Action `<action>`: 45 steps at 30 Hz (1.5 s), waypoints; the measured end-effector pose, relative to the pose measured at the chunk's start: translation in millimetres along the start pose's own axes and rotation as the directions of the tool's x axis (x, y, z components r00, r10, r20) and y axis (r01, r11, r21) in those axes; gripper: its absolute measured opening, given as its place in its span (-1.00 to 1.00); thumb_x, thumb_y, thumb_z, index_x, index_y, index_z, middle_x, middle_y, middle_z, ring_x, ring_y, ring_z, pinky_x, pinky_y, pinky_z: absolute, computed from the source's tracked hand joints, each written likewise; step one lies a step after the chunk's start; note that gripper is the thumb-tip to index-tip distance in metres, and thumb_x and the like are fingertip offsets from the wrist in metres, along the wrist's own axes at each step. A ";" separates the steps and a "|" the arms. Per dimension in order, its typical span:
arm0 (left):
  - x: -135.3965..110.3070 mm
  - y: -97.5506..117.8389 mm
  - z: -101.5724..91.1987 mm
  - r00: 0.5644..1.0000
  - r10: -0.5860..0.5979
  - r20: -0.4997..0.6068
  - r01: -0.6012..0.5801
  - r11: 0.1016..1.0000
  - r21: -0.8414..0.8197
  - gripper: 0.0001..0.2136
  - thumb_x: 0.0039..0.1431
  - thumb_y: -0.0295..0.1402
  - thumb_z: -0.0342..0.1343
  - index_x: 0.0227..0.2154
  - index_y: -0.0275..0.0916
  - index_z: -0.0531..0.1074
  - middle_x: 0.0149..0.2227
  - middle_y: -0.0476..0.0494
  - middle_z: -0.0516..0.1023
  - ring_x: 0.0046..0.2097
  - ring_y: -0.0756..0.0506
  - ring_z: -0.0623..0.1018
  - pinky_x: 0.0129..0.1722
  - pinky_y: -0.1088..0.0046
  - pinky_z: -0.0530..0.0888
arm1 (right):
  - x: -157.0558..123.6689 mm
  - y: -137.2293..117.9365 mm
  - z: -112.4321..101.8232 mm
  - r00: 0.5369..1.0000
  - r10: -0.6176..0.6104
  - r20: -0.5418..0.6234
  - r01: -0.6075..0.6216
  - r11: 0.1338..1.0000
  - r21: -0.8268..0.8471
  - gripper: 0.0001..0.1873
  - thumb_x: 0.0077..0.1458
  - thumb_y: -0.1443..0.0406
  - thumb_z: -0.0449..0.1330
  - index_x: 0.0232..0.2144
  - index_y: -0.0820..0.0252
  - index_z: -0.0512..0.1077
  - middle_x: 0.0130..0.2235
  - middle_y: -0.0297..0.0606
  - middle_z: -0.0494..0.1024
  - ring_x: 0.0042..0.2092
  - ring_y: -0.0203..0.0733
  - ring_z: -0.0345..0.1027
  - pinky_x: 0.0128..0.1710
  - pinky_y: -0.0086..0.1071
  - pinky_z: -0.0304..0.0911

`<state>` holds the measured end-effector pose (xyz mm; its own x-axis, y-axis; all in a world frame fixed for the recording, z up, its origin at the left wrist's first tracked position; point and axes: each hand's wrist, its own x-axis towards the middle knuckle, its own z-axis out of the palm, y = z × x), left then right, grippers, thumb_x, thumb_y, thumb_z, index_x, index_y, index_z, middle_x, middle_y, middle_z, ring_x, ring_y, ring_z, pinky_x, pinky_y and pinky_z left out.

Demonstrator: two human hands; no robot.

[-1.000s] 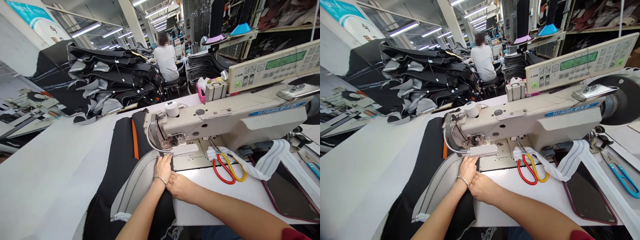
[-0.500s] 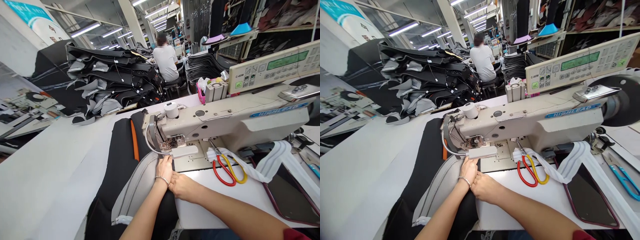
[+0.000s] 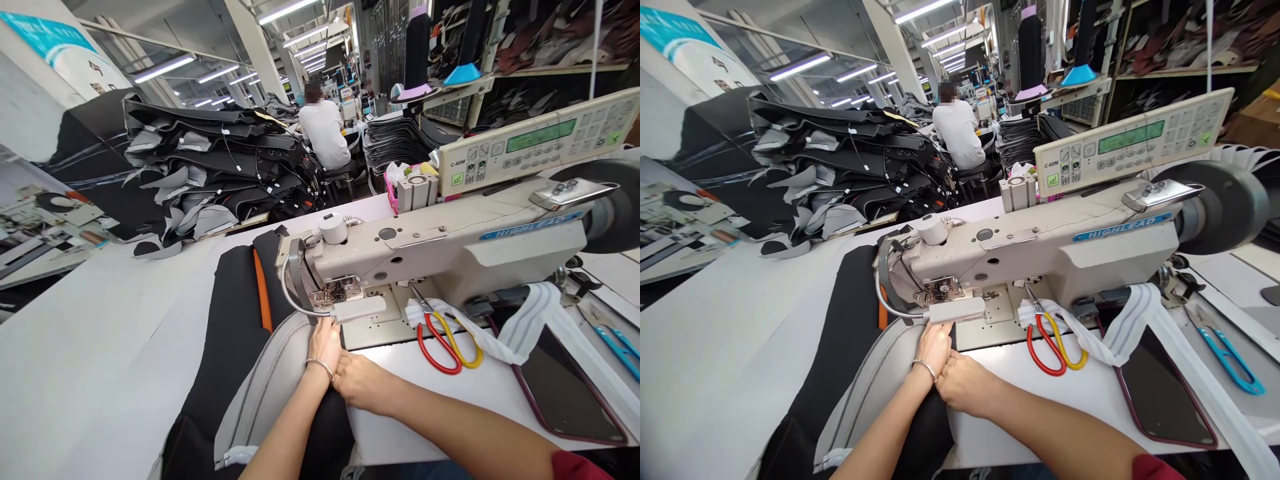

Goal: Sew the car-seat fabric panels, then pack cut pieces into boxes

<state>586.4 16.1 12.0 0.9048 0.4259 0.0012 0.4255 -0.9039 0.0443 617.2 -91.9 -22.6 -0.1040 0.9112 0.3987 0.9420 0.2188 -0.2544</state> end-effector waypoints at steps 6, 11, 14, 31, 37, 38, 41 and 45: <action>3.4 -0.6 2.5 1.000 0.009 0.019 -0.009 1.000 0.008 -0.71 0.03 -0.54 -0.20 -0.33 -0.26 0.42 -0.25 -0.16 0.43 -0.10 -0.08 0.35 -0.05 0.42 0.30 | 1.1 6.0 7.2 0.999 -0.033 -0.023 0.032 0.998 -0.050 -0.71 -0.03 0.45 -0.01 -0.21 0.41 0.35 -0.24 -0.05 0.45 -0.12 -0.17 0.27 0.01 -0.29 0.07; 7.4 5.1 -12.5 0.994 0.060 0.087 -0.066 0.996 0.068 -0.68 -0.02 -0.57 -0.19 -0.25 -0.28 0.40 -0.19 -0.16 0.43 -0.06 -0.09 0.33 -0.01 0.41 0.26 | 0.5 2.5 1.3 0.997 -0.064 -0.046 0.055 0.983 -0.173 -0.74 -0.02 0.45 0.01 -0.24 0.45 0.36 -0.27 -0.01 0.45 -0.12 -0.11 0.26 0.00 -0.22 0.07; -7.9 5.9 -30.5 0.983 0.116 0.146 -0.138 0.980 0.147 -0.64 -0.12 -0.57 -0.09 -0.18 -0.33 0.35 -0.12 -0.20 0.40 -0.05 -0.14 0.33 -0.03 0.36 0.29 | -3.9 -13.6 -7.3 0.996 -0.078 -0.036 0.067 0.965 -0.252 -0.72 -0.01 0.45 0.01 -0.22 0.53 0.34 -0.26 0.09 0.44 -0.13 -0.05 0.26 -0.10 -0.20 0.15; -54.0 -1.7 2.4 0.919 0.326 -0.223 -0.285 0.938 0.197 -0.74 -0.09 -0.63 -0.16 -0.45 -0.30 0.41 -0.31 -0.09 0.50 -0.39 -0.02 0.40 -0.31 0.45 0.46 | -12.5 -45.7 -1.5 0.994 -0.102 0.047 0.111 0.961 -0.255 -0.77 -0.13 0.36 0.15 -0.36 0.41 0.46 -0.32 0.10 0.47 -0.17 0.15 0.28 -0.26 0.02 0.14; -49.8 -5.6 6.4 0.882 0.368 -0.295 -0.310 0.924 0.224 -0.73 -0.10 -0.61 -0.16 -0.44 -0.33 0.43 -0.33 -0.10 0.52 -0.36 -0.03 0.43 -0.30 0.48 0.47 | -9.7 -41.2 -0.6 0.995 -0.101 0.000 0.097 0.953 -0.286 -0.78 -0.11 0.36 0.13 -0.37 0.40 0.45 -0.33 0.06 0.48 -0.21 0.12 0.29 -0.28 -0.03 0.13; -46.9 -7.5 8.2 0.882 0.358 -0.307 -0.296 0.927 0.231 -0.72 -0.10 -0.62 -0.17 -0.43 -0.32 0.43 -0.32 -0.09 0.52 -0.34 -0.04 0.43 -0.29 0.48 0.47 | -9.4 -38.5 0.9 0.995 -0.101 -0.024 0.089 0.951 -0.295 -0.78 -0.12 0.36 0.12 -0.36 0.40 0.45 -0.32 0.06 0.48 -0.20 0.13 0.29 -0.27 -0.04 0.13; -37.0 -15.7 13.9 0.890 0.350 -0.292 -0.287 0.928 0.238 -0.70 -0.09 -0.61 -0.17 -0.37 -0.30 0.44 -0.28 -0.06 0.52 -0.29 -0.05 0.45 -0.26 0.46 0.46 | -8.6 -30.4 3.7 0.992 -0.110 -0.060 0.086 0.947 -0.310 -0.79 -0.15 0.36 0.13 -0.39 0.37 0.44 -0.36 0.02 0.47 -0.21 0.10 0.28 -0.25 -0.04 0.11; -26.6 -29.7 20.1 0.903 0.362 -0.232 -0.314 0.923 0.221 -0.72 -0.06 -0.57 -0.15 -0.36 -0.25 0.43 -0.21 -0.02 0.50 -0.25 -0.04 0.45 -0.21 0.47 0.45 | -4.1 -23.4 -5.9 0.995 -0.094 -0.037 0.082 0.966 -0.244 -0.90 -0.18 0.38 0.13 -0.54 0.32 0.42 -0.49 -0.14 0.46 -0.37 -0.10 0.30 -0.34 -0.22 0.17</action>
<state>550.1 30.8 -9.5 0.9664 0.0662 0.2484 0.1132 -0.9771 -0.1802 597.5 -102.8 -13.0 -0.1799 0.8729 0.4535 0.9796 0.2009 0.0019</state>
